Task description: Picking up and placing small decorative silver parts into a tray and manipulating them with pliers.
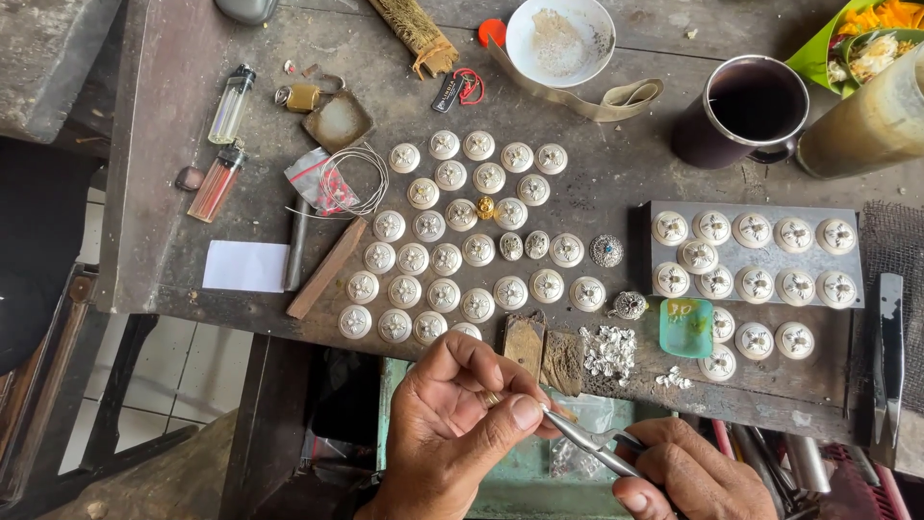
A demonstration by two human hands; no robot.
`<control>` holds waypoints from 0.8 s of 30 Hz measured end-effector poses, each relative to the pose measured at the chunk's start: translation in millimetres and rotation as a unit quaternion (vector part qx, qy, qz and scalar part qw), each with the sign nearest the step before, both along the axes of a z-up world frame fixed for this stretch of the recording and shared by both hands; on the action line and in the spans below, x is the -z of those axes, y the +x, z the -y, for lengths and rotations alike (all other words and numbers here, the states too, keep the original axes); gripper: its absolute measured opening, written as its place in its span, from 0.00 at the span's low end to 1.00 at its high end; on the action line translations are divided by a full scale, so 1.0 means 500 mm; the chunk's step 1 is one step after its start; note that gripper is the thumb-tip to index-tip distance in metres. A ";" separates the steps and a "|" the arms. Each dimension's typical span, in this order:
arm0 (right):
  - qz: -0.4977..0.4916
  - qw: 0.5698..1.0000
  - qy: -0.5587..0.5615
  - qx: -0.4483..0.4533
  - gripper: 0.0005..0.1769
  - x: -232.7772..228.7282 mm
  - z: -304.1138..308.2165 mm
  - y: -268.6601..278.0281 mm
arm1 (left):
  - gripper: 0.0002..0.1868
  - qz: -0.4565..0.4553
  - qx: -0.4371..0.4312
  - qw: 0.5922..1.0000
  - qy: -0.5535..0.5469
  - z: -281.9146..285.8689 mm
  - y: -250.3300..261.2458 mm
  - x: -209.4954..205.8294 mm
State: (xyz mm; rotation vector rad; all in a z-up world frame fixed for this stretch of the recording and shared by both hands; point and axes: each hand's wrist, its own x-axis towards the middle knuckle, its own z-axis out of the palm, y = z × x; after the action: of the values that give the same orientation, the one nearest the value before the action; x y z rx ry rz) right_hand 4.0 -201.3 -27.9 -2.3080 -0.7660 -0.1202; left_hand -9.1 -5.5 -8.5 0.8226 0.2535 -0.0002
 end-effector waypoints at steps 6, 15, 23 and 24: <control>0.011 0.998 -0.052 0.047 0.19 0.006 0.006 -0.014 | 0.11 0.012 0.024 1.000 -0.013 -0.004 0.000 -0.001; -0.008 0.999 -0.030 0.041 0.17 0.003 0.001 -0.008 | 0.12 0.002 0.017 1.000 -0.012 -0.003 0.000 0.006; 0.003 0.999 -0.027 0.031 0.17 0.002 0.001 -0.005 | 0.12 0.012 0.017 1.000 -0.011 -0.002 0.001 0.010; 0.003 0.999 -0.035 0.037 0.17 0.004 0.002 -0.006 | 0.12 0.007 0.020 1.000 -0.011 -0.002 0.001 0.010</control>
State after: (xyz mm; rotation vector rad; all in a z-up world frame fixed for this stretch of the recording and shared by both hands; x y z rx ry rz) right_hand 0.8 -202.4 -30.1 -2.4046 -0.6970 -0.1355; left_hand -8.8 -4.3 -13.7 0.8054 0.2227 -0.0346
